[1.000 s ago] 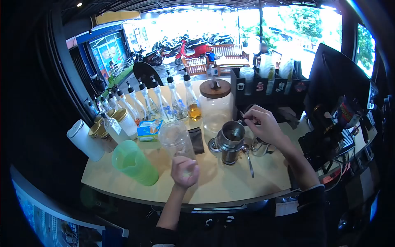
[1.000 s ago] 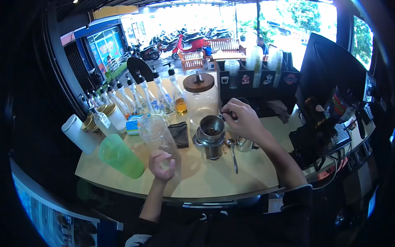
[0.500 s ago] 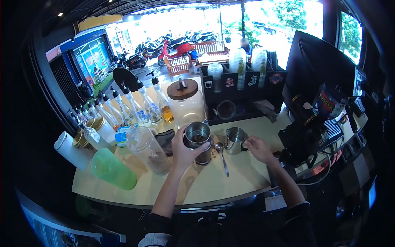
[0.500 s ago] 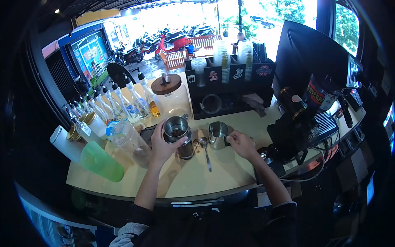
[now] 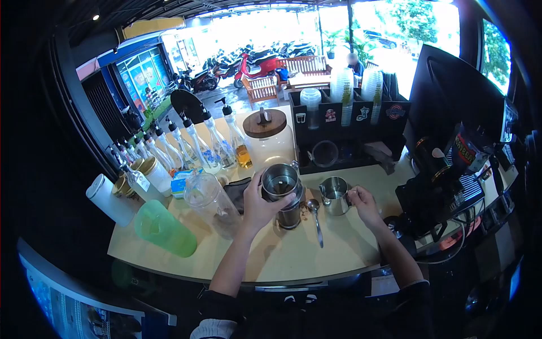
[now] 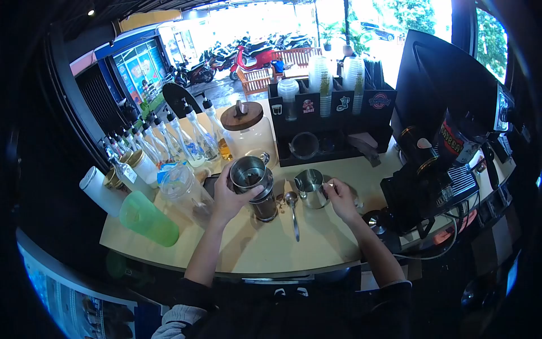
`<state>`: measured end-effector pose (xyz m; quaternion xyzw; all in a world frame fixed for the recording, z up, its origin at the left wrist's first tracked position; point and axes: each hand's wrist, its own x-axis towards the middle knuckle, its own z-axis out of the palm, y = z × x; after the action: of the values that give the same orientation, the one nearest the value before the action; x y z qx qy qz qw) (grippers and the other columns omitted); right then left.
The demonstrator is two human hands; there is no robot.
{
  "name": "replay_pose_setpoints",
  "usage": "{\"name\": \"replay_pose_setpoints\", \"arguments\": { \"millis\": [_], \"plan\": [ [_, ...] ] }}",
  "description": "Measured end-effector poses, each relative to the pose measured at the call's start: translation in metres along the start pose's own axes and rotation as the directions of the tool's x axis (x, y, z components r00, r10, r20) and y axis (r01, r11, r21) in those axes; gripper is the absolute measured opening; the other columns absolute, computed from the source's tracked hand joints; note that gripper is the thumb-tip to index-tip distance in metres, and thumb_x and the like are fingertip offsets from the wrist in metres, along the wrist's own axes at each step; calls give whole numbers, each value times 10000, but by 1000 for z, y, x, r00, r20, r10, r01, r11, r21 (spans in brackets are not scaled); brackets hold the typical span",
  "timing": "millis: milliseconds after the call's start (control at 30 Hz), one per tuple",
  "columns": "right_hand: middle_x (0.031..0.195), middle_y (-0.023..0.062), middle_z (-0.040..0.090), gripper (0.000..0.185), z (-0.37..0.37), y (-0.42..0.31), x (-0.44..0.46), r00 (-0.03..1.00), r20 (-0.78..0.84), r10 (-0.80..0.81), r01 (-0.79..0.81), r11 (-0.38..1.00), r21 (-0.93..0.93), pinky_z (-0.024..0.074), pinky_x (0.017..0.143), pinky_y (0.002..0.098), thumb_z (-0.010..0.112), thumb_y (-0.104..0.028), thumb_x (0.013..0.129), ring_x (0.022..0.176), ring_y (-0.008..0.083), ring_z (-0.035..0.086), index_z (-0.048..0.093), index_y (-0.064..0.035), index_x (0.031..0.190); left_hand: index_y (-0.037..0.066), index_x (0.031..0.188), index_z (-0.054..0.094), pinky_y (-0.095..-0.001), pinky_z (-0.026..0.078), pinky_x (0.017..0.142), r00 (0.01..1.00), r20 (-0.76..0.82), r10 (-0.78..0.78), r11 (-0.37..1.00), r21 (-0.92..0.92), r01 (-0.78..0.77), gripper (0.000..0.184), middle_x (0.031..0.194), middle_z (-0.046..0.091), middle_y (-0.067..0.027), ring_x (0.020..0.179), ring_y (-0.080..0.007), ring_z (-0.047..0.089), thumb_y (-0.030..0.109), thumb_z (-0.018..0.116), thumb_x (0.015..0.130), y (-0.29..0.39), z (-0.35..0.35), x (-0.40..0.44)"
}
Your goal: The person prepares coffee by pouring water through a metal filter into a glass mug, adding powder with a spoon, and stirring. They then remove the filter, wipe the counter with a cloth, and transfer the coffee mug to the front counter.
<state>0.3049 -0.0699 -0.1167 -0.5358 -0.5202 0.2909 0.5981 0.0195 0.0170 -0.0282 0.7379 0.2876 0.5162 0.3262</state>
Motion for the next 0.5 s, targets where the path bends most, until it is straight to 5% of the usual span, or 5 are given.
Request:
{"name": "replay_pose_setpoints", "arguments": {
  "millis": [133,500],
  "plan": [
    [692,-47,480,200,2,-44,6,1000,4,-8,8,992,123,342,597,208,509,-149,975,658,27,417,519,-51,802,-12,1257,475,-327,435,993,996,89,-9,996,-92,17,717,1166,584,-113,1111,-167,563,124,846,659,4,-4,-1],
    [724,-27,519,192,11,-161,41,974,123,-190,191,982,11,369,610,195,507,-162,982,664,14,444,488,-50,827,-3,1214,508,-320,463,942,988,103,117,992,-57,-112,719,1117,630,-110,1058,-188,609,163,859,608,14,-10,2]
  ]
}}
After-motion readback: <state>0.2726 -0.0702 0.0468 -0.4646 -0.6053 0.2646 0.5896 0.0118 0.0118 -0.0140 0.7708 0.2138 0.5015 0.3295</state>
